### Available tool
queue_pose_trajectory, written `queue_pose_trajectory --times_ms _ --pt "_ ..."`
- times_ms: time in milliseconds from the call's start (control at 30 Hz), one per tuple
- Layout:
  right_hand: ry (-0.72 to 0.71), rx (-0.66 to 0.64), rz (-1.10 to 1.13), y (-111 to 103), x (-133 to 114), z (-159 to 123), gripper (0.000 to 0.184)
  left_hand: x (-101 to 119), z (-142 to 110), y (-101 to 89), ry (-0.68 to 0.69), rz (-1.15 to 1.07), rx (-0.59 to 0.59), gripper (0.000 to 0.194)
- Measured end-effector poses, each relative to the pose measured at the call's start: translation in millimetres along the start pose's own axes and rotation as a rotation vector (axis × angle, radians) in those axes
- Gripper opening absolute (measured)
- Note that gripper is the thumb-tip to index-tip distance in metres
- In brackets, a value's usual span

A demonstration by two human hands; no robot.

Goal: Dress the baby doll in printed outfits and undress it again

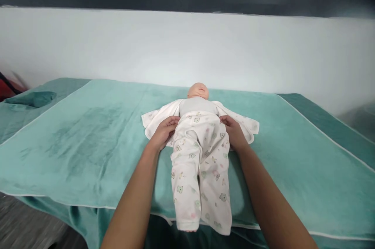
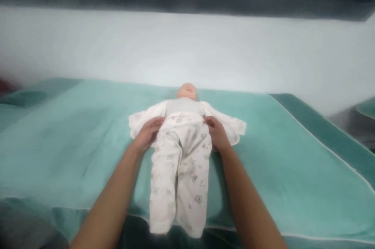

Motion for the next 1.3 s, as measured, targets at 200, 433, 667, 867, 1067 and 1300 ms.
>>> queue_pose_trajectory --times_ms 200,433,667,867,1067,1300 --pt "0.075 -0.228 -0.046 -7 3 -6 0.024 11 -11 8.5 -0.004 0.311 -0.162 0.044" --pt "0.077 -0.280 -0.090 -11 -2 -12 0.036 19 -23 19.7 0.021 0.297 -0.273 0.033" --pt "0.064 -0.294 0.146 5 6 -9 0.027 23 -23 11.6 0.169 0.357 -0.086 0.021" --pt "0.021 -0.134 0.167 8 8 0 0.027 24 -17 4.7 0.233 0.360 0.056 0.015" --pt "0.033 -0.149 0.283 18 2 -1 0.040 21 -10 1.5 0.223 0.265 0.154 0.021" --pt "0.005 -0.168 0.349 19 -2 -2 0.033 21 -13 -1.2 0.186 0.078 0.246 0.020"
Point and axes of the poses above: each hand's wrist, its own z-axis towards the middle knuckle, its own y-axis out of the palm, x = y × z, the point moved 8 cm from there along z, towards the middle knuckle, and after that the axes turned 12 degrees about x, right-handed, at the moved point
